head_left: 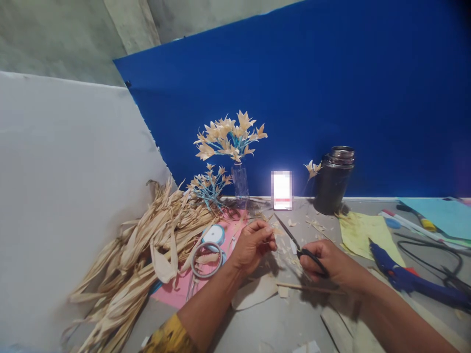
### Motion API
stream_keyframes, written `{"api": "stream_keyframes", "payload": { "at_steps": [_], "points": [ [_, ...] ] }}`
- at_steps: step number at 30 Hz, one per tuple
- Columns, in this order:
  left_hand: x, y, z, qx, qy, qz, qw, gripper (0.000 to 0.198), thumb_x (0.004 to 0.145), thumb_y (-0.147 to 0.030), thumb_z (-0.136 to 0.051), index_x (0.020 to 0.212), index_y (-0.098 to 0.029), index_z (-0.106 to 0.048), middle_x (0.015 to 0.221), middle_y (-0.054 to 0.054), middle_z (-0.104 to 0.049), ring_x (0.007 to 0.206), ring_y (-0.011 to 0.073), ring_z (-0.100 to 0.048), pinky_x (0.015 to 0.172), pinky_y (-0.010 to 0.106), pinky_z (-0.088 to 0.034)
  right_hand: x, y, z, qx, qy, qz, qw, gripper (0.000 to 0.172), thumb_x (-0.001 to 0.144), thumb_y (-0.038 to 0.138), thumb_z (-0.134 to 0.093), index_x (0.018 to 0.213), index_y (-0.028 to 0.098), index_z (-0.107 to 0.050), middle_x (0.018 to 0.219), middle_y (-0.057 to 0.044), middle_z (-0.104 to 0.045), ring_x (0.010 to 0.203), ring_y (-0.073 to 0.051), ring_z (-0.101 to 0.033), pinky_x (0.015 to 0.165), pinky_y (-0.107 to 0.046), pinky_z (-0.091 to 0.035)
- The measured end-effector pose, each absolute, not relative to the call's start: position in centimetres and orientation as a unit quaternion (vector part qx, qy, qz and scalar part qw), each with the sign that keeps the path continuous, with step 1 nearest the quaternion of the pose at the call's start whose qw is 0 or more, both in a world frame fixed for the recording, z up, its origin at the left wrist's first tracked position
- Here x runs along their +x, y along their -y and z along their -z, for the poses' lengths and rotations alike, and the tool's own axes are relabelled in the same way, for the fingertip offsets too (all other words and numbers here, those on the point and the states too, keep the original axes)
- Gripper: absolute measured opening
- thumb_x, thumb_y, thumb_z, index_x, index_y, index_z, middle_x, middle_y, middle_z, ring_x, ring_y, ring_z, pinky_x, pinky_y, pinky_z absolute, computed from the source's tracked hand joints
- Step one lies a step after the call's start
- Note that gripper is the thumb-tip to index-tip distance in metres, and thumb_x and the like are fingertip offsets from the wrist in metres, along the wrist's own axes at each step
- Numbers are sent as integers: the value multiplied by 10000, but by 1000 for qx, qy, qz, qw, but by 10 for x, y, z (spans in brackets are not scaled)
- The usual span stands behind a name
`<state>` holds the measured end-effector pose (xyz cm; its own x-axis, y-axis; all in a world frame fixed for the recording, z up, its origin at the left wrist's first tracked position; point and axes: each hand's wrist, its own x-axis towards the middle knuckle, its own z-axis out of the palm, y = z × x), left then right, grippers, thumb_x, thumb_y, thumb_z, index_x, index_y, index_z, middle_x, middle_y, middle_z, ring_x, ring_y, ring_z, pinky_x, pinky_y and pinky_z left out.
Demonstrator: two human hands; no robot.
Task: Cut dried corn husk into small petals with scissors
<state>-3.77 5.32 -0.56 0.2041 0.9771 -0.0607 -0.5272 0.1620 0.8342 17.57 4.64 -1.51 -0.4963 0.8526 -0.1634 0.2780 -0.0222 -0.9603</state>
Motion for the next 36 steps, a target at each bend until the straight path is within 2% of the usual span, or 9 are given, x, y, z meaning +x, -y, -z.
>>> {"api": "stream_keyframes", "payload": {
  "at_steps": [6, 9, 12, 14, 16, 21, 25, 36],
  "points": [
    [-31, -51, 9, 320, -313, -541, 712, 377, 608, -258, -903, 814, -144, -608, 690, 16, -692, 543, 84, -607, 591, 210, -501, 170, -49, 22, -422, 620, -577, 324, 356, 816, 429, -665, 571, 176, -618, 571, -21, -605, 518, -126, -455, 520, -264, -320],
    [-28, -49, 9, 306, -311, -538, 722, 388, 589, -233, -907, 805, -150, -595, 700, 29, -713, 532, 87, -611, 585, 209, -503, 164, -48, 20, -447, 574, -570, 381, 297, 733, 451, -774, 723, 174, -669, 630, -7, -612, 564, -146, -495, 548, -279, -363],
    [-23, -47, 12, 313, -301, -531, 727, 392, 581, -236, -909, 773, -153, -578, 752, 59, -740, 554, 99, -630, 583, 210, -497, 157, -45, 16, -453, 535, -554, 450, 395, 659, 443, -840, 908, 183, -676, 763, -24, -671, 665, -187, -572, 635, -318, -450],
    [-19, -44, 14, 323, -296, -526, 729, 381, 583, -240, -909, 757, -151, -582, 771, 62, -739, 579, 103, -637, 598, 212, -496, 153, -43, 13, -447, 530, -534, 485, 410, 649, 445, -840, 923, 194, -668, 837, -47, -697, 749, -225, -616, 715, -360, -489],
    [-14, -40, 17, 331, -299, -520, 729, 357, 591, -242, -905, 751, -150, -601, 718, 32, -708, 582, 102, -627, 602, 212, -490, 152, -41, 10, -454, 528, -511, 503, 401, 621, 441, -850, 889, 208, -664, 828, -47, -692, 776, -248, -628, 753, -386, -501],
    [-7, -32, 19, 346, -334, -501, 720, 330, 586, -261, -905, 730, -149, -630, 619, -12, -617, 565, 102, -587, 575, 215, -450, 154, -40, 5, -489, 538, -468, 502, 339, 622, 438, -821, 809, 223, -637, 733, -22, -638, 683, -221, -586, 682, -366, -498],
    [-10, -32, 15, 389, -354, -503, 686, 302, 611, -302, -889, 752, -142, -675, 706, 23, -648, 639, 118, -602, 610, 229, -456, 157, -39, 0, -497, 550, -463, 485, 356, 610, 464, -803, 799, 221, -623, 709, -19, -634, 659, -206, -572, 640, -338, -493],
    [-11, -32, 7, 469, -398, -515, 597, 201, 656, -256, -836, 704, -148, -673, 659, 28, -663, 592, 114, -575, 602, 238, -445, 153, -36, 0, -497, 537, -481, 483, 415, 611, 499, -825, 837, 203, -642, 726, -13, -645, 670, -187, -562, 629, -307, -470]
  ]
}}
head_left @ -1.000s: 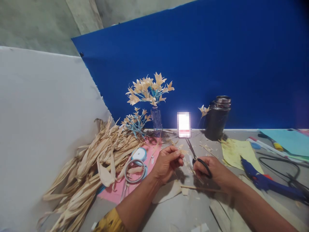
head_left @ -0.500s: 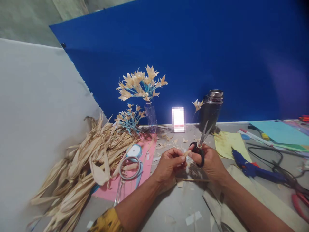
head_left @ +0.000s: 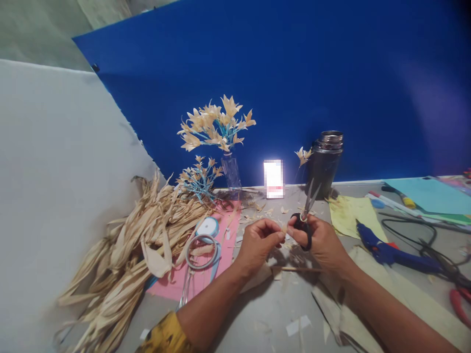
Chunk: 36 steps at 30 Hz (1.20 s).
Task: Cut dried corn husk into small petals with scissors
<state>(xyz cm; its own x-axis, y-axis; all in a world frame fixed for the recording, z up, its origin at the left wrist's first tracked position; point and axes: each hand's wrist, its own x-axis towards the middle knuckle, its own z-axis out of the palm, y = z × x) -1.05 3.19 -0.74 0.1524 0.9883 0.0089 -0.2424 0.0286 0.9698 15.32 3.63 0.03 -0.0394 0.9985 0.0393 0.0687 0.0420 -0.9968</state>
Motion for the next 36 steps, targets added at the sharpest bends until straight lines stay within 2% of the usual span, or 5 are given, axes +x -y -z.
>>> {"api": "stream_keyframes", "payload": {
  "at_steps": [8, 13, 21, 30, 36],
  "points": [
    [-15, -37, 4, 374, -358, -586, 623, 204, 655, -251, -826, 715, -147, -662, 710, 39, -688, 636, 127, -609, 641, 253, -467, 154, -40, 19, -426, 654, -515, 354, 445, 784, 609, -668, 678, 184, -592, 623, -12, -593, 567, -147, -471, 531, -284, -350],
    [-16, -38, 4, 328, -333, -606, 644, 272, 600, -266, -878, 684, -144, -649, 690, 26, -662, 681, 136, -619, 623, 245, -474, 149, -37, 24, -410, 666, -534, 320, 469, 766, 610, -687, 627, 196, -516, 583, 22, -518, 540, -124, -427, 514, -265, -327],
    [-15, -39, 5, 312, -323, -618, 646, 284, 573, -253, -894, 674, -143, -653, 655, 4, -644, 650, 122, -609, 604, 238, -477, 147, -36, 26, -422, 664, -531, 315, 445, 767, 556, -682, 584, 197, -492, 544, 38, -479, 521, -107, -387, 491, -250, -295],
    [-15, -39, 3, 316, -321, -616, 646, 272, 579, -250, -887, 671, -140, -656, 665, 18, -662, 646, 120, -609, 606, 234, -478, 146, -35, 23, -432, 636, -552, 324, 386, 713, 473, -704, 541, 208, -482, 502, 43, -471, 485, -108, -396, 468, -250, -350],
    [-16, -39, 2, 318, -326, -611, 648, 272, 573, -253, -883, 665, -143, -651, 658, 20, -663, 641, 124, -610, 607, 242, -480, 147, -36, 22, -437, 652, -530, 320, 347, 719, 428, -666, 527, 205, -481, 488, 43, -461, 481, -100, -367, 463, -242, -300]
  ]
}}
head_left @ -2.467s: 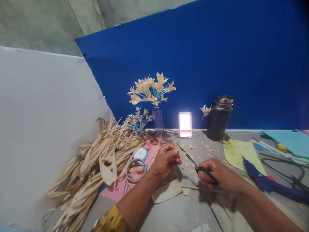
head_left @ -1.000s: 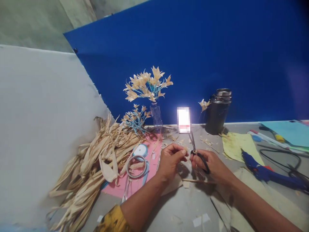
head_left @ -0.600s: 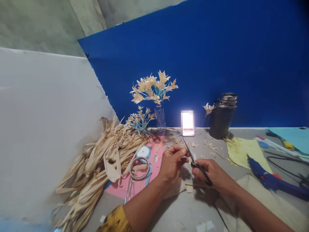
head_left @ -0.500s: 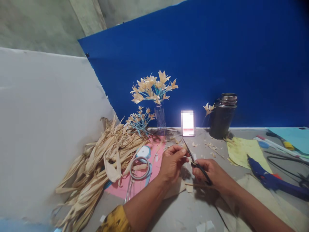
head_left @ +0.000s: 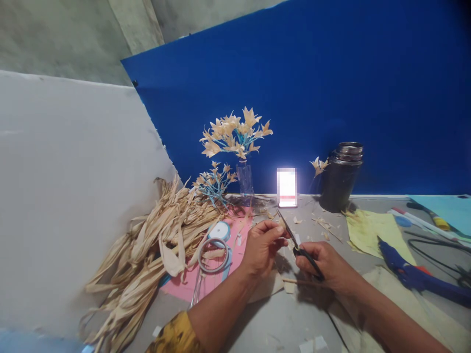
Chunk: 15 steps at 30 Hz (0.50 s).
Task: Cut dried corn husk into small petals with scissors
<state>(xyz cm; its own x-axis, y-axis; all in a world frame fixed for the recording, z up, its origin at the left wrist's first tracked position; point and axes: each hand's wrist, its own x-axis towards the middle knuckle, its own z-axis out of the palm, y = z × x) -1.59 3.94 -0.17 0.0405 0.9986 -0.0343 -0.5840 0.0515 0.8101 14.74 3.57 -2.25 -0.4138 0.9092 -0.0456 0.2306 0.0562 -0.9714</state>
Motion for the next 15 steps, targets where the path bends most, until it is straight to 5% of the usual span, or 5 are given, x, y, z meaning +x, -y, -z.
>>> {"api": "stream_keyframes", "payload": {
  "at_steps": [15],
  "points": [
    [-20, -42, 2, 357, -338, -604, 627, 250, 601, -255, -853, 691, -153, -644, 687, 35, -681, 657, 144, -626, 600, 252, -463, 157, -42, 27, -416, 663, -540, 310, 355, 777, 477, -668, 591, 182, -603, 543, -20, -614, 505, -139, -497, 486, -261, -348]
  ]
}}
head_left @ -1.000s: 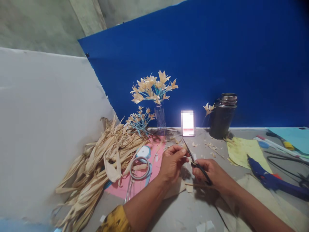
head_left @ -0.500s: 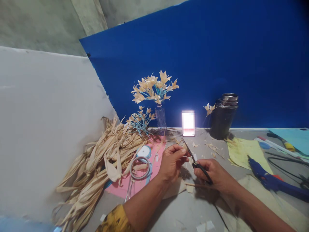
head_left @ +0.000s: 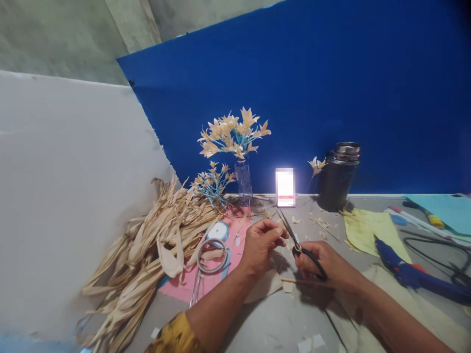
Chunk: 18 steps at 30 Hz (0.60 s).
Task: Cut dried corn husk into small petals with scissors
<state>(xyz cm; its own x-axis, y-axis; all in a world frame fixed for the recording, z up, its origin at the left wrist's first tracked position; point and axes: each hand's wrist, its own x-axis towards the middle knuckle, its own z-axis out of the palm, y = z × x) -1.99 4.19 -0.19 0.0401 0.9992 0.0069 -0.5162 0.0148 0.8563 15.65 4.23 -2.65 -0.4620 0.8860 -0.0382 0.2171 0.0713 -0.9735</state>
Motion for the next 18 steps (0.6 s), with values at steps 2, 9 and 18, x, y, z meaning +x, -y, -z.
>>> {"api": "stream_keyframes", "payload": {
  "at_steps": [2, 9, 18],
  "points": [
    [-20, -42, 3, 337, -343, -594, 645, 282, 579, -259, -875, 701, -152, -645, 672, 14, -655, 647, 132, -613, 589, 239, -455, 156, -43, 27, -429, 634, -537, 353, 367, 761, 500, -699, 604, 181, -608, 554, -15, -606, 515, -140, -500, 497, -267, -366],
    [-9, -32, 11, 279, -346, -544, 712, 345, 557, -245, -916, 723, -147, -630, 722, 14, -665, 585, 74, -537, 543, 192, -411, 149, -35, 8, -463, 547, -501, 485, 376, 628, 424, -830, 894, 206, -677, 811, -42, -698, 716, -216, -623, 648, -330, -508],
    [-3, -24, 14, 279, -312, -486, 767, 317, 653, -343, -854, 748, -132, -637, 699, 19, -623, 581, 97, -573, 543, 205, -437, 148, -37, 6, -471, 516, -514, 498, 340, 583, 395, -824, 784, 195, -636, 651, 3, -637, 593, -176, -580, 596, -317, -490]
  ]
}}
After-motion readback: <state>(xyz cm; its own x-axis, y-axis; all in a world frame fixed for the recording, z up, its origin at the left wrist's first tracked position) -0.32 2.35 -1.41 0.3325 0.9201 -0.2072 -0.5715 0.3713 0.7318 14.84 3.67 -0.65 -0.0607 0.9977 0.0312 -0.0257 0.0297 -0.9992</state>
